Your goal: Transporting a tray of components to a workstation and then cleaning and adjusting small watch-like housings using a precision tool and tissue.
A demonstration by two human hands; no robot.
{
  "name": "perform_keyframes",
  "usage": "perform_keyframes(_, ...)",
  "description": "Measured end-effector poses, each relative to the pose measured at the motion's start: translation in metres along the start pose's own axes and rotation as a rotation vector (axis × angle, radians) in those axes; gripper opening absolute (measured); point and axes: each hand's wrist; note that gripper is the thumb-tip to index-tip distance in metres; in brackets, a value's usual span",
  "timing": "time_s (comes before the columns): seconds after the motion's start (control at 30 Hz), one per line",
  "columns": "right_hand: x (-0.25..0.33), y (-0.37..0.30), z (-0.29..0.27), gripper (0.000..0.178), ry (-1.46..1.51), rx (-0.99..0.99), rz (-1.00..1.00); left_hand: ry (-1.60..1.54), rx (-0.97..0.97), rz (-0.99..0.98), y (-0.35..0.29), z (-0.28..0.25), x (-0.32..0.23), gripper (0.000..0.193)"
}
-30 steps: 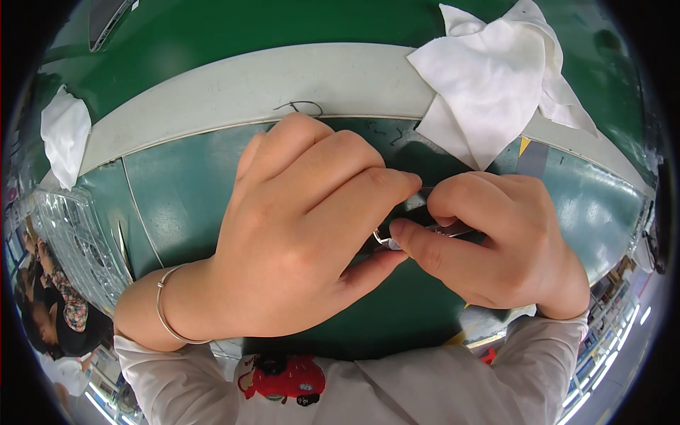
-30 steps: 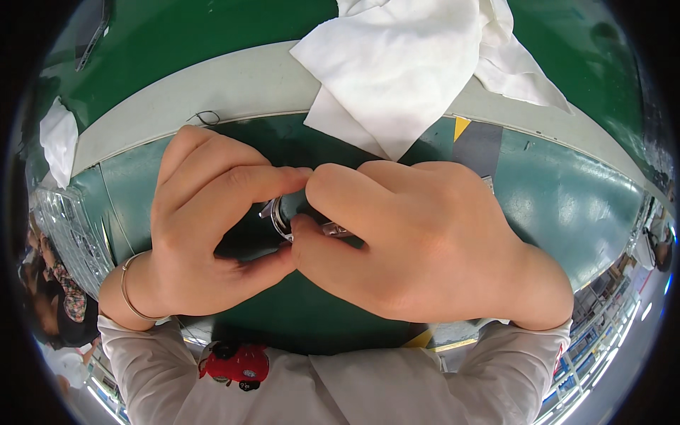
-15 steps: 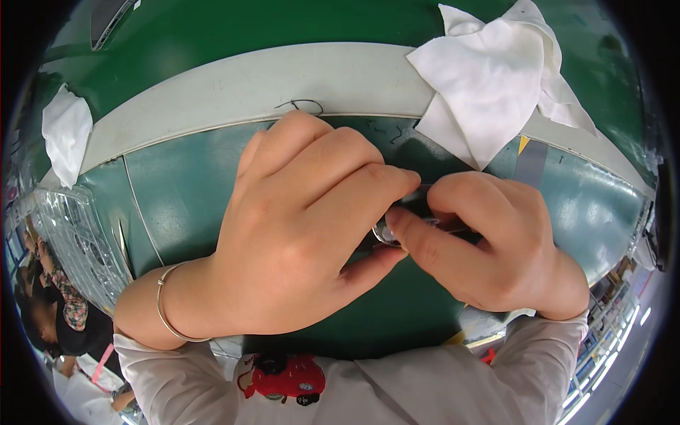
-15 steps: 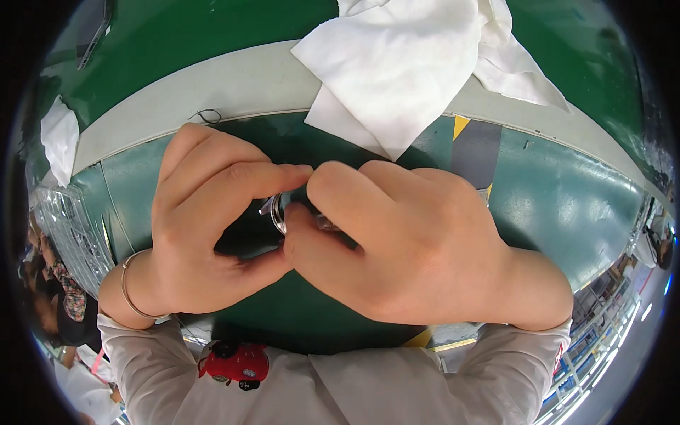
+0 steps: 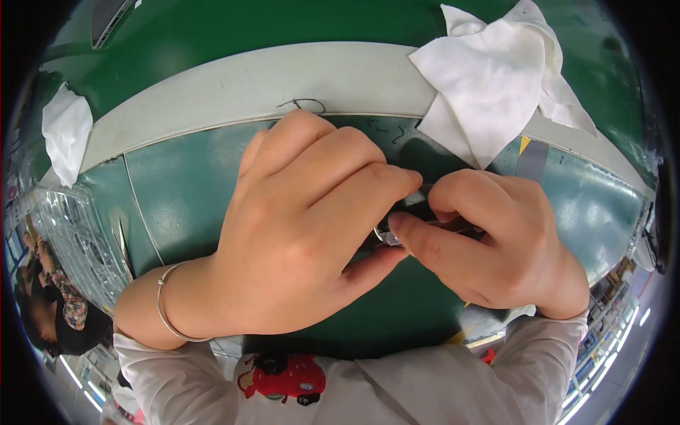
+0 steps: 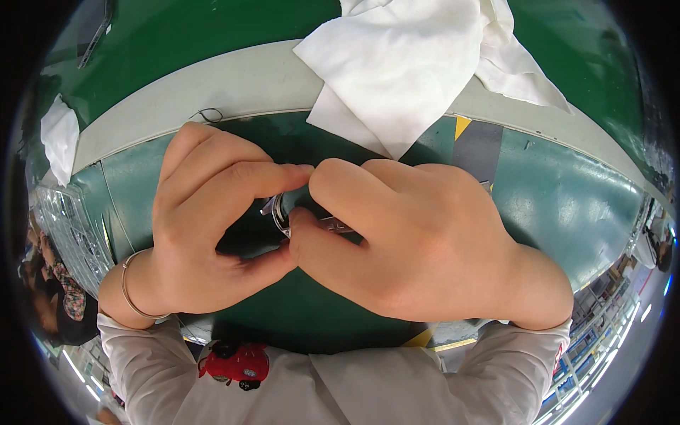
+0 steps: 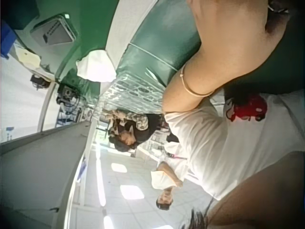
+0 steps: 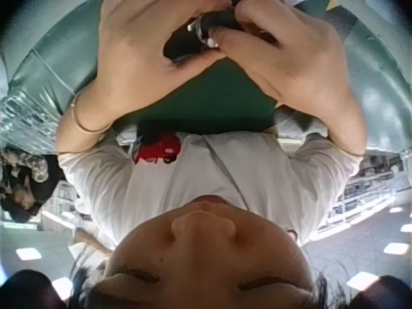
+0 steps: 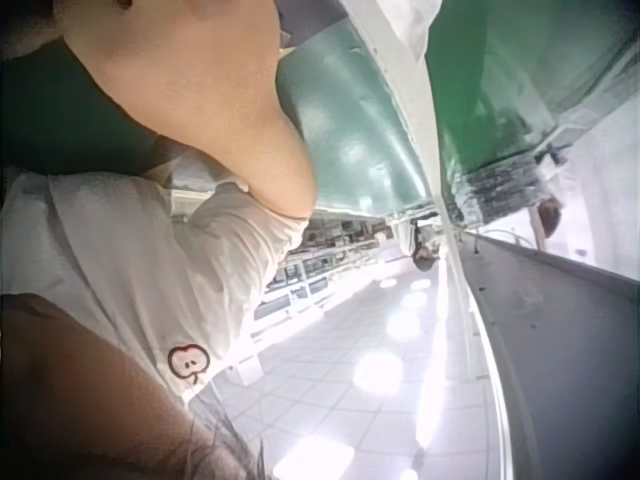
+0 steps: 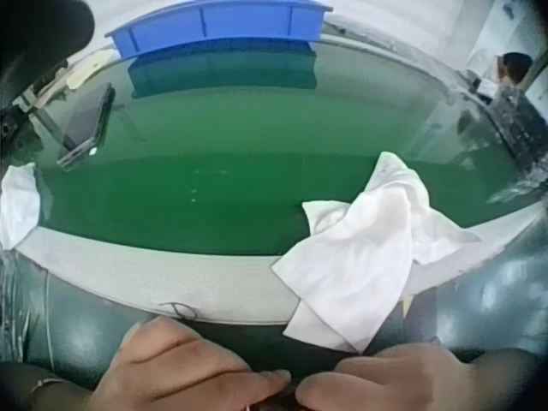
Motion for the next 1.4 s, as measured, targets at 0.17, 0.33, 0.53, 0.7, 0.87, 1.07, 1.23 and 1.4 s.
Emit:
perform_keyframes(0.17,-0.001,0.000,0.002,0.020,0.003,-0.006,0.000,0.006,-0.007,0.006,-0.002,0.001,0.001,0.046)
perform_keyframes(0.33,-0.005,0.000,0.000,0.021,0.038,0.055,-0.030,0.005,-0.007,-0.001,-0.002,0.002,0.002,0.046)
perform_keyframes(0.53,0.000,-0.003,0.007,0.020,-0.003,-0.019,0.022,0.004,-0.004,0.020,-0.003,0.005,0.004,0.047)
perform_keyframes(0.7,-0.006,-0.002,0.004,0.020,0.049,0.043,-0.015,0.010,-0.010,0.020,-0.005,0.005,0.007,0.048)
perform_keyframes(0.87,-0.004,-0.005,0.007,0.020,0.031,0.010,-0.015,0.006,0.014,0.007,-0.003,0.004,0.005,0.048)
perform_keyframes(1.07,-0.002,-0.007,0.012,0.024,-0.009,-0.028,-0.008,0.000,-0.004,0.021,-0.003,0.006,0.006,0.048)
perform_keyframes(1.23,-0.003,-0.006,0.010,0.023,-0.008,-0.050,0.018,0.009,-0.002,0.028,-0.002,0.006,0.006,0.047)
perform_keyframes(1.4,-0.004,-0.004,0.002,0.020,0.043,0.035,0.012,-0.004,-0.011,0.026,-0.002,0.007,0.005,0.046)
Point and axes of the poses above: each hand's wrist, its own y-axis towards the middle knuckle, its own z-axis out of the palm, x = y × z, and after that the axes turned 10 degrees about -y, right-handed
